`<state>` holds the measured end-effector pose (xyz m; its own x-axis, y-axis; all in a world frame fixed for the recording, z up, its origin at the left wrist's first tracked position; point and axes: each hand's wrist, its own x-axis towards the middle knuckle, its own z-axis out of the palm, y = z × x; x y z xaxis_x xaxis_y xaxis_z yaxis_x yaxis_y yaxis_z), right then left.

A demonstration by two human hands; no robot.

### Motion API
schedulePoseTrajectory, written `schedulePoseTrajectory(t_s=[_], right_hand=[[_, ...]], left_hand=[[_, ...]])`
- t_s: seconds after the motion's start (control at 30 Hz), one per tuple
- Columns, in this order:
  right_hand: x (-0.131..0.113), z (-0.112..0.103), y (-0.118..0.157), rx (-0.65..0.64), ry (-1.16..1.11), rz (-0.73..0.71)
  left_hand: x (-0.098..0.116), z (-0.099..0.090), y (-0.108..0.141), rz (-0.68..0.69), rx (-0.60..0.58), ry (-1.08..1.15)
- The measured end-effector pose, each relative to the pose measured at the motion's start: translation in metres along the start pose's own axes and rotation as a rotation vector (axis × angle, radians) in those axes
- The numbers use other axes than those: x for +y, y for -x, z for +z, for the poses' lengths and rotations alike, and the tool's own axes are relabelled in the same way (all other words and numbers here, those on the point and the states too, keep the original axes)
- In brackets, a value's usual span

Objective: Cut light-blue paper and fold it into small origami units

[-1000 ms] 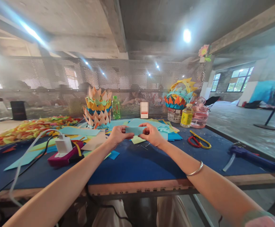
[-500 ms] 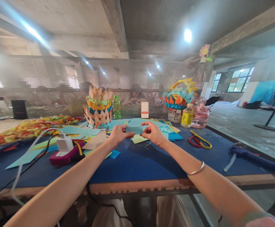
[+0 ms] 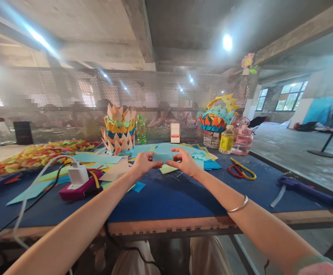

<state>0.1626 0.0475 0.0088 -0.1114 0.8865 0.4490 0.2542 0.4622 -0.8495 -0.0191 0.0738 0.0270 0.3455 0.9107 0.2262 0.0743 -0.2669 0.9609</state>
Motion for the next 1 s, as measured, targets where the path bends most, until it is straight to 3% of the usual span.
schedulePoseTrajectory(t_s=[0.13,0.43,0.77,0.9,1.0], right_hand=[[0.002,0.006,0.002,-0.066,0.019,-0.019],[0.005,-0.003,-0.003,0.012,0.092,-0.024],[0.007,-0.004,-0.004,0.003,0.138,-0.045],[0.006,-0.003,-0.001,-0.004,0.208,-0.061],[0.007,-0.001,0.001,-0.072,0.198,-0.091]], left_hand=[[-0.001,0.005,0.002,-0.01,-0.039,0.018],[0.0,0.0,-0.001,-0.015,-0.044,0.005],[-0.004,-0.003,-0.005,-0.01,-0.04,-0.041],[-0.005,-0.003,-0.004,-0.033,-0.109,-0.034],[-0.006,-0.002,-0.002,0.027,-0.158,-0.105]])
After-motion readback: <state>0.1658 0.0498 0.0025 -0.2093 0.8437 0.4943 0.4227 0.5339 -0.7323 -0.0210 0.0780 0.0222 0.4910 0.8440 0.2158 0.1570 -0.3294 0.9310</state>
